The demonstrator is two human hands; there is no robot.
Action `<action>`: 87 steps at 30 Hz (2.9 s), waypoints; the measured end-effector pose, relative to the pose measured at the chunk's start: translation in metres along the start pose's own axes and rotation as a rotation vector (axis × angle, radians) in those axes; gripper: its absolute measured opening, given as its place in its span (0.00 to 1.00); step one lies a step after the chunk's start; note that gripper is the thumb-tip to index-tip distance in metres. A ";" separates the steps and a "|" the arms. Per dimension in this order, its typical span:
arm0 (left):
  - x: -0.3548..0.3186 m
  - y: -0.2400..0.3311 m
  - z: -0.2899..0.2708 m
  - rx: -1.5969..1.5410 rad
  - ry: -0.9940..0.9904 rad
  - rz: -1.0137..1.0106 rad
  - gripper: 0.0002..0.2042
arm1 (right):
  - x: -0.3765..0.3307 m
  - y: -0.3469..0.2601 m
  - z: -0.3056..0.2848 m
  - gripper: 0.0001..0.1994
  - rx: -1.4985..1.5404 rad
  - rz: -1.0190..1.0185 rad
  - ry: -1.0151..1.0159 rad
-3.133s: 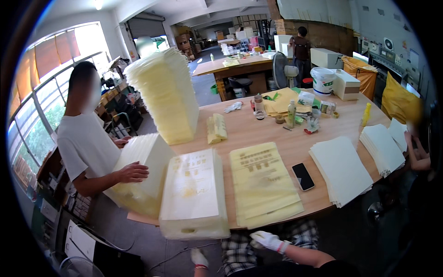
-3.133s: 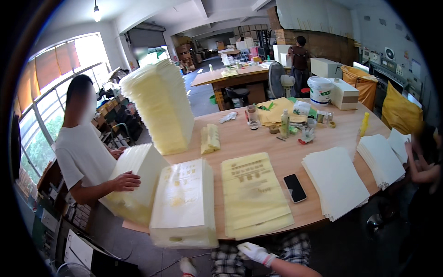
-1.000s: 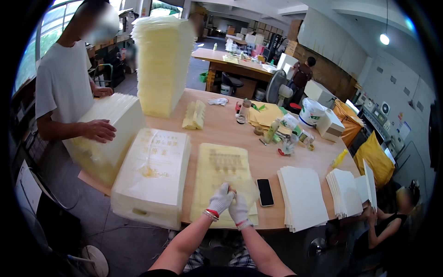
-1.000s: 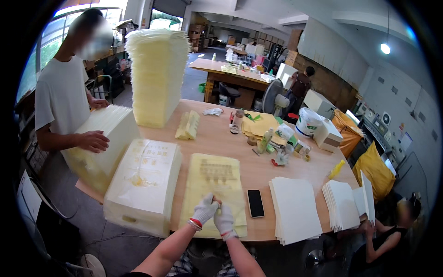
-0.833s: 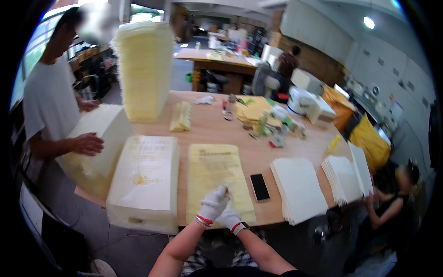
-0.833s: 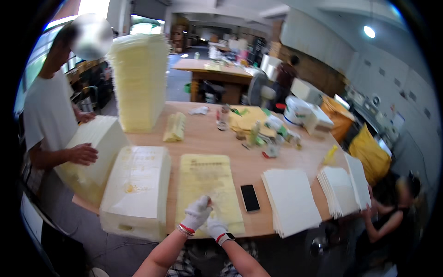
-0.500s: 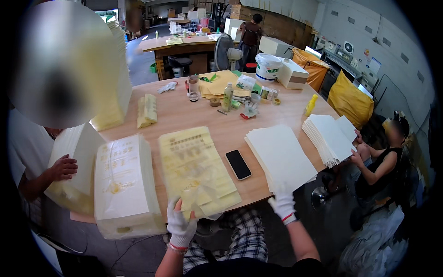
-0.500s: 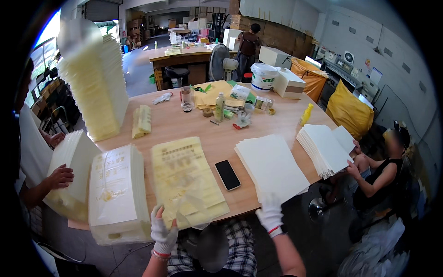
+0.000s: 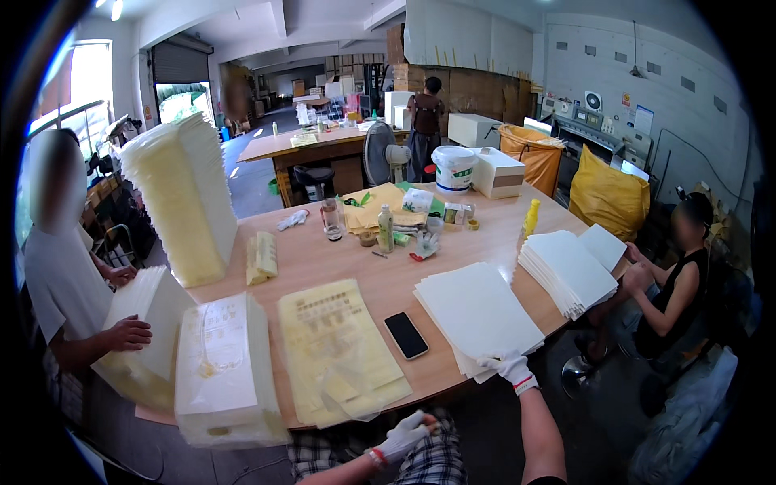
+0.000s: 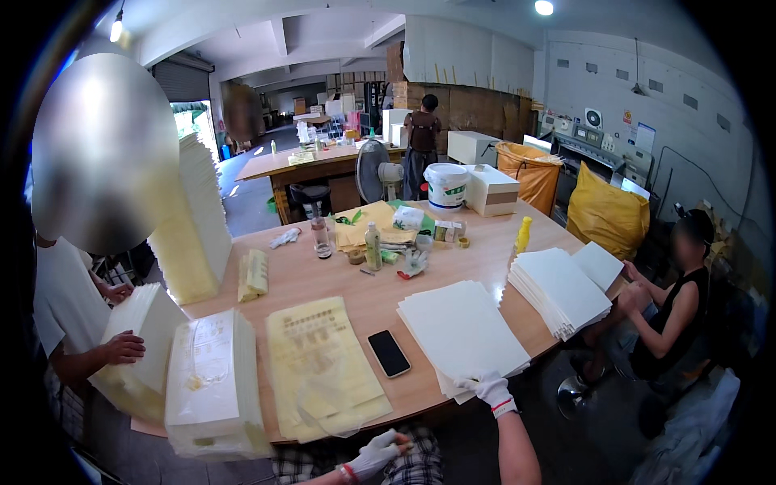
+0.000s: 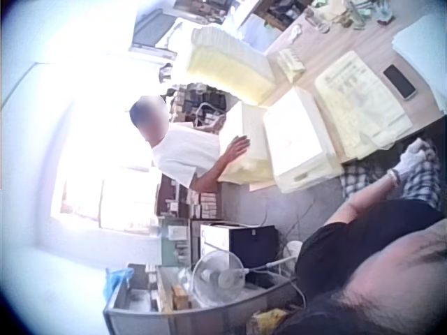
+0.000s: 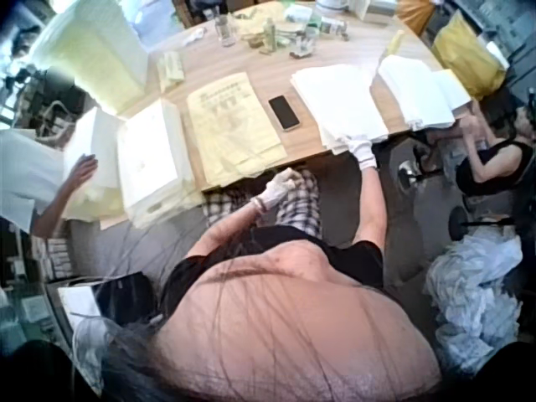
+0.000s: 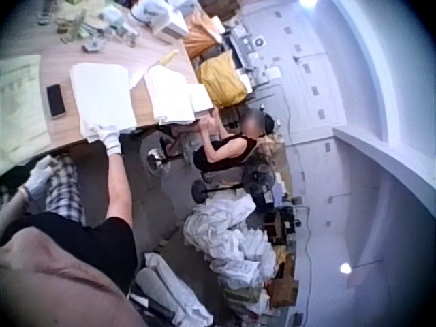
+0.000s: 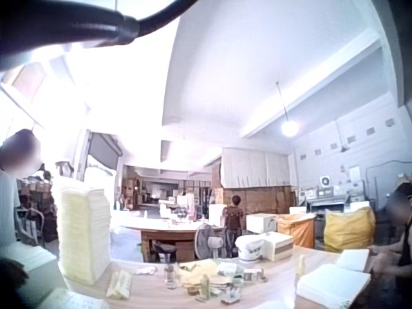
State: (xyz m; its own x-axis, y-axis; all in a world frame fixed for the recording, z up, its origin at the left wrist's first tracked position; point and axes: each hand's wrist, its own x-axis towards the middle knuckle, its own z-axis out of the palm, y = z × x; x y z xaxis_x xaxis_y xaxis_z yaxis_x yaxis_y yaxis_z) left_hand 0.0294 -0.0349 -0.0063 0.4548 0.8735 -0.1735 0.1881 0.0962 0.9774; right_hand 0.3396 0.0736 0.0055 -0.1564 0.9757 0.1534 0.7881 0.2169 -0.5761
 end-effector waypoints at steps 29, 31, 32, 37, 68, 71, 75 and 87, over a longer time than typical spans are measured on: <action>-0.054 -0.002 0.000 0.976 0.323 0.274 0.25 | -0.115 -0.136 0.131 0.21 1.429 0.379 0.250; -0.063 -0.014 0.013 1.082 0.419 0.482 0.30 | -0.120 -0.159 0.160 0.18 1.073 0.321 0.314; -0.071 -0.012 0.016 0.972 0.371 0.418 0.33 | -0.117 -0.164 0.164 0.16 0.814 0.330 0.274; -0.052 0.023 -0.081 0.947 0.790 0.541 0.29 | -0.102 -0.146 0.136 0.13 0.665 0.202 0.179; 0.003 -0.109 -0.170 0.495 1.151 0.091 0.21 | 0.043 -0.136 0.183 0.33 -0.314 0.308 -0.259; -0.004 -0.141 -0.167 0.147 1.023 0.033 0.17 | 0.019 -0.154 0.162 0.42 -0.406 0.273 -0.412; -0.097 -0.116 -0.114 0.240 0.834 -0.097 0.13 | -0.042 -0.141 0.160 0.39 -0.283 0.154 -0.398; -0.253 -0.157 -0.042 -0.240 0.327 -0.353 0.15 | -0.205 -0.181 0.106 0.23 -0.001 -0.211 -0.498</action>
State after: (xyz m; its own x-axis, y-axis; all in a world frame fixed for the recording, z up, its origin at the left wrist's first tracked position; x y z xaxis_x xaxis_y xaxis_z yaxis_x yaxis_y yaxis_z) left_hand -0.1512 -0.2508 -0.1105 0.0977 0.8678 -0.4871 0.0584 0.4836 0.8733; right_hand 0.1657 -0.1624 -0.0071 -0.5743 0.8077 -0.1333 0.7096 0.4099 -0.5731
